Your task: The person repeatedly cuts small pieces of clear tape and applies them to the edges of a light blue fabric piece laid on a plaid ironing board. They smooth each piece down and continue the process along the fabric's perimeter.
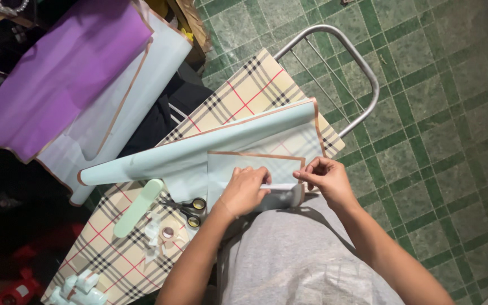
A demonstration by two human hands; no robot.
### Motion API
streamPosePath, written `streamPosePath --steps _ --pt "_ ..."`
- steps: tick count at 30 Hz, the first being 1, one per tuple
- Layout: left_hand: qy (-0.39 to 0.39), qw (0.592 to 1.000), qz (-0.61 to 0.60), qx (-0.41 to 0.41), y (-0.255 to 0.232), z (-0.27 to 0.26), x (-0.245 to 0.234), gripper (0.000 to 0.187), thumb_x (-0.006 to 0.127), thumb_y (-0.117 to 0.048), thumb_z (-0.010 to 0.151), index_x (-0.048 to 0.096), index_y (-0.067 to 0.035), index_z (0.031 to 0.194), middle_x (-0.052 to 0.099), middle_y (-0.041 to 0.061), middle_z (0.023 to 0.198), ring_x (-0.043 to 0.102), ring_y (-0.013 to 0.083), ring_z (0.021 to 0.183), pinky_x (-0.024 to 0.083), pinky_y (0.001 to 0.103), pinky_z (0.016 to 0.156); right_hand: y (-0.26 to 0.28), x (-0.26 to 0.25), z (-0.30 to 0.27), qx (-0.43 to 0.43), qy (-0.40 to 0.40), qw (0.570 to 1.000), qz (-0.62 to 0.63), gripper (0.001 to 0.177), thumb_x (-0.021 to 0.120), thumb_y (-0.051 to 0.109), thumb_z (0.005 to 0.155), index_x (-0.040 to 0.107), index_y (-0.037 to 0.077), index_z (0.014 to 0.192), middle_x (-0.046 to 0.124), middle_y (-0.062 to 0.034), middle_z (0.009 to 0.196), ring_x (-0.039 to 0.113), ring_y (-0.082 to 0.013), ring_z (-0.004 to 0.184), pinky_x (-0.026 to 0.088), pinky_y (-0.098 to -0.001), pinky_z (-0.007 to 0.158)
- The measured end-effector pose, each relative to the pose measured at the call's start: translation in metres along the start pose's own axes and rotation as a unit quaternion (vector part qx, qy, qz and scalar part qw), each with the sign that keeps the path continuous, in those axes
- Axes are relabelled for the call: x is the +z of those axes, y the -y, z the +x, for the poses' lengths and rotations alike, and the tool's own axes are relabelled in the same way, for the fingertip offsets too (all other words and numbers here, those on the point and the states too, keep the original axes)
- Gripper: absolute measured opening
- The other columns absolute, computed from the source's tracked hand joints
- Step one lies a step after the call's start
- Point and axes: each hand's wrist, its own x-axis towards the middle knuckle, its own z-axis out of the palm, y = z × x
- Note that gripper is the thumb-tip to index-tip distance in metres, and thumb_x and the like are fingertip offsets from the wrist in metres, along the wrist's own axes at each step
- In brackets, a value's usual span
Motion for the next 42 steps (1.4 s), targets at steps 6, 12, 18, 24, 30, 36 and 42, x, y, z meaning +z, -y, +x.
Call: streamPosePath --steps 6,12,18,24,30,36,42 --pt "-0.162 0.985 -0.052 0.018 -0.030 -0.017 -0.015 0.031 0.082 -0.012 0.075 0.068 -0.009 0.103 0.072 0.006 0.091 0.068 0.0268 0.090 0.049 0.042 0.082 0.026 0.012 -0.021 -0.009 -0.003 0.999 -0.039 0.024 0.087 0.003 0.076 0.063 0.003 0.071 0.070 -0.0051 0.073 0.059 -0.0055 0.058 0.047 -0.0209 0.049" --pt "-0.169 0.980 -0.099 0.021 -0.040 -0.027 -0.013 0.034 0.084 -0.012 0.072 0.070 -0.008 0.103 0.069 0.009 0.094 0.066 0.0294 0.091 0.051 0.041 0.082 0.030 0.026 -0.030 -0.014 0.011 0.996 -0.088 0.022 0.085 -0.001 0.077 0.064 0.000 0.070 0.069 -0.0043 0.070 0.059 -0.0058 0.057 0.042 -0.0215 0.047" --pt "-0.190 0.975 -0.113 0.031 -0.042 -0.036 -0.002 0.033 0.082 -0.010 0.073 0.069 -0.009 0.103 0.070 0.007 0.096 0.066 0.0285 0.092 0.051 0.041 0.083 0.020 0.037 -0.045 -0.045 -0.018 0.986 -0.159 0.022 0.087 0.002 0.076 0.065 0.001 0.071 0.067 -0.0023 0.068 0.057 -0.0034 0.063 0.046 -0.0212 0.055" --pt "-0.194 0.975 -0.099 0.034 -0.041 -0.037 0.001 0.036 0.082 -0.011 0.074 0.068 -0.010 0.107 0.068 0.007 0.096 0.065 0.0285 0.092 0.049 0.041 0.082 0.021 0.040 -0.051 -0.078 -0.054 0.973 -0.213 0.025 0.089 0.007 0.075 0.065 0.002 0.070 0.067 0.0005 0.067 0.057 -0.0010 0.063 0.046 -0.0195 0.056" --pt "-0.194 0.977 -0.087 0.026 -0.044 -0.036 0.001 0.039 0.082 -0.011 0.073 0.068 -0.010 0.109 0.067 0.007 0.093 0.065 0.0278 0.091 0.047 0.040 0.081 0.026 0.045 -0.056 -0.096 -0.069 0.962 -0.248 0.025 0.090 0.010 0.075 0.067 0.002 0.071 0.066 0.0022 0.065 0.049 -0.0006 0.056 0.038 -0.0208 0.049" --pt "-0.205 0.975 -0.083 0.039 -0.047 -0.036 -0.002 0.044 0.083 -0.016 0.072 0.066 -0.009 0.112 0.068 0.007 0.091 0.065 0.0267 0.089 0.046 0.040 0.080 0.033 0.049 -0.055 -0.082 -0.092 0.929 -0.350 0.028 0.091 0.021 0.073 0.068 0.004 0.071 0.064 -0.0001 0.057 0.050 -0.0050 0.049 0.039 -0.0258 0.048" --pt "-0.217 0.972 -0.092 0.007 -0.047 -0.035 0.001 0.040 0.083 -0.025 0.079 0.065 -0.008 0.111 0.067 0.006 0.079 0.065 0.0267 0.078 0.043 0.041 0.075 0.040 0.047 -0.059 -0.262 -0.093 0.829 -0.485 0.031 0.092 0.034 0.068 0.070 0.012 0.071 0.066 0.0030 0.065 0.056 -0.0135 0.060 0.036 -0.0359 0.082"
